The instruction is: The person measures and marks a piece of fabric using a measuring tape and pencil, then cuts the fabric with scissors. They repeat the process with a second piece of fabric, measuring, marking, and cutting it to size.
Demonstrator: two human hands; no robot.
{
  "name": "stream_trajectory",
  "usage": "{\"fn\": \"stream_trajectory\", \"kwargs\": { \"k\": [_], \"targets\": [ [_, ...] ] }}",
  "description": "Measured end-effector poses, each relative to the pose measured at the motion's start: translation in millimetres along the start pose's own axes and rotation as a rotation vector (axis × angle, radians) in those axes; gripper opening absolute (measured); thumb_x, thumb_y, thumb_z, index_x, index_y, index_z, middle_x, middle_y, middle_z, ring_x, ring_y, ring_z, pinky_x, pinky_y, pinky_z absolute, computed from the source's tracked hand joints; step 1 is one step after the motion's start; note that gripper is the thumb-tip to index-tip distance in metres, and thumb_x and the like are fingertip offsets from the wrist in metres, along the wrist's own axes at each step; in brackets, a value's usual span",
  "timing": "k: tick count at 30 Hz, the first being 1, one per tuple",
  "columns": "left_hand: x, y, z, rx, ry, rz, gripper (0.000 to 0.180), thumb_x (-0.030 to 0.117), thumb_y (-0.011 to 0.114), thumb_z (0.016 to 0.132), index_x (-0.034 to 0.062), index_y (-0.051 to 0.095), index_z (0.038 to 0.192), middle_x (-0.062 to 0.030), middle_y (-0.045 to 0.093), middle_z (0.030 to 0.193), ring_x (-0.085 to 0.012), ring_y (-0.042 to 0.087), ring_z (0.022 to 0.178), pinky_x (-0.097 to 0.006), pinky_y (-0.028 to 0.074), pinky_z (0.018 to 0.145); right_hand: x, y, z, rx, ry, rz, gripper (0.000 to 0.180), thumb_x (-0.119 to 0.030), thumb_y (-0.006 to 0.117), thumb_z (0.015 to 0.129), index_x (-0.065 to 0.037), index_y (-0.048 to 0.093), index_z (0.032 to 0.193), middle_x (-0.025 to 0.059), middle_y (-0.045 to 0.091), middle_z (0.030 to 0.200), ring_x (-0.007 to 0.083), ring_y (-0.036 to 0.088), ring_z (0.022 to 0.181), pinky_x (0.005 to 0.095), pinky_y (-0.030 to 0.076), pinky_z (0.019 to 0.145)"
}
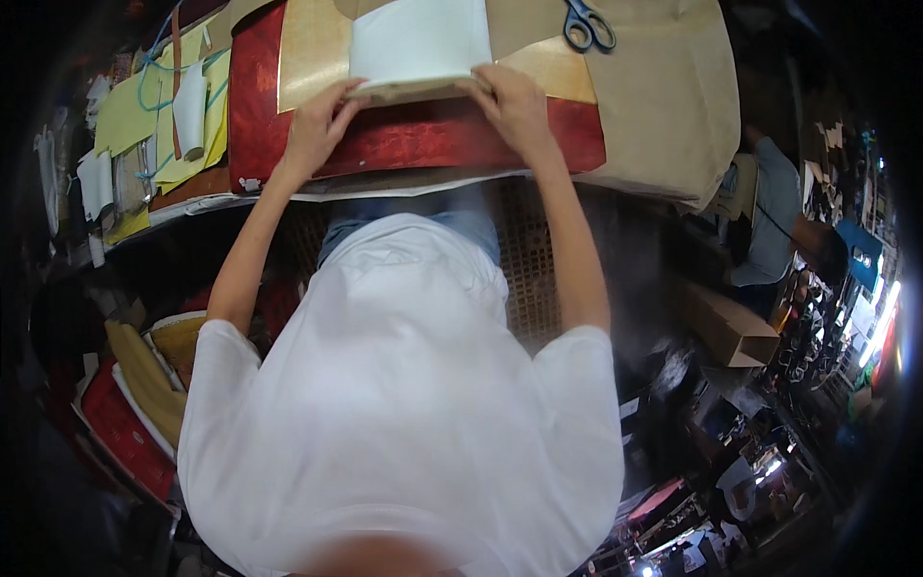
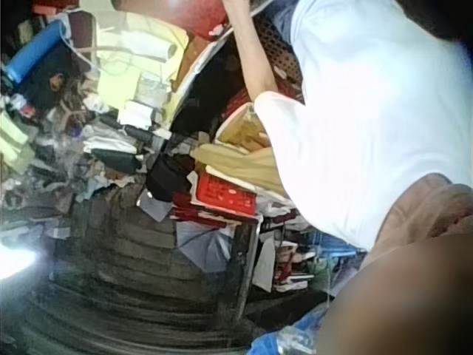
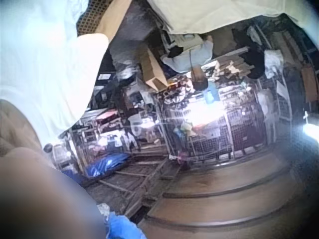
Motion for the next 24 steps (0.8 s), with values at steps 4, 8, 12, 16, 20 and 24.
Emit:
{"fn": "stream_trajectory", "kwargs": {
  "k": [4, 8, 12, 16, 20, 24],
  "targets": [
    [-2, -6, 43, -0.244, -0.424, -0.115, 0.043, 0.043, 0.069, 0.086, 0.0086, 0.067, 0.112, -0.0077, 0.067, 0.073, -0.0136, 0.061, 0.066, -0.028, 0.046, 0.061, 9, 6, 31, -0.265, 0.276, -0.227, 0.037, -0.043, 0.063, 0.091, -0.009, 0.065, 0.107, 0.0156, 0.068, 0.086, 0.0353, 0.066, 0.077, 0.0436, 0.05, 0.067],
    [2, -2, 60, -0.091, -0.404, 0.084, 0.041, 0.041, 0.067, 0.088, 0.0084, 0.06, 0.112, -0.0067, 0.065, 0.076, -0.0183, 0.062, 0.066, -0.03, 0.043, 0.056, -2, 21, 38, -0.026, 0.282, -0.257, 0.028, -0.035, 0.069, 0.086, -0.01, 0.066, 0.098, 0.0132, 0.067, 0.082, 0.0361, 0.064, 0.078, 0.0442, 0.049, 0.069],
    [22, 10, 53, 0.116, 0.208, 0.645, 0.033, 0.031, 0.065, 0.087, 0.0113, 0.06, 0.112, -0.0025, 0.062, 0.108, -0.0201, 0.061, 0.098, -0.032, 0.045, 0.084, -12, 23, 35, 0.294, -0.208, -0.61, 0.022, -0.024, 0.072, 0.079, -0.013, 0.066, 0.097, 0.0069, 0.065, 0.095, 0.0297, 0.062, 0.089, 0.0389, 0.05, 0.076],
    [18, 13, 46, -0.123, 0.389, 0.504, 0.033, 0.024, 0.067, 0.082, 0.0126, 0.062, 0.112, -0.002, 0.059, 0.115, -0.0202, 0.058, 0.108, -0.035, 0.042, 0.098, -10, 24, 27, -0.045, -0.304, -0.369, 0.03, -0.023, 0.073, 0.08, -0.012, 0.065, 0.108, 0.0069, 0.06, 0.109, 0.0277, 0.058, 0.1, 0.0391, 0.048, 0.087],
    [18, 5, 42, -0.05, 0.366, 0.422, 0.035, 0.03, 0.069, 0.082, 0.0117, 0.063, 0.111, -0.0016, 0.059, 0.116, -0.0208, 0.057, 0.11, -0.035, 0.042, 0.098, -14, 18, 22, -0.048, -0.259, -0.258, 0.036, -0.023, 0.075, 0.076, -0.007, 0.063, 0.106, 0.0086, 0.059, 0.107, 0.0271, 0.058, 0.098, 0.0409, 0.048, 0.088],
    [17, 7, 43, -0.012, 0.444, 0.584, 0.038, 0.034, 0.071, 0.083, 0.0095, 0.064, 0.111, -0.0022, 0.061, 0.111, -0.022, 0.059, 0.106, -0.037, 0.045, 0.091, -12, 19, 28, 0.0, -0.383, -0.384, 0.04, -0.027, 0.076, 0.075, -0.006, 0.061, 0.105, 0.0077, 0.059, 0.1, 0.0271, 0.058, 0.092, 0.039, 0.049, 0.084]
  ]
}}
Point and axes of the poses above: each hand's wrist, its own z-axis towards the middle knuckle, its own y-axis out of the palm, x = y × z, the point moved 1 cm from there along z, towards the middle knuckle
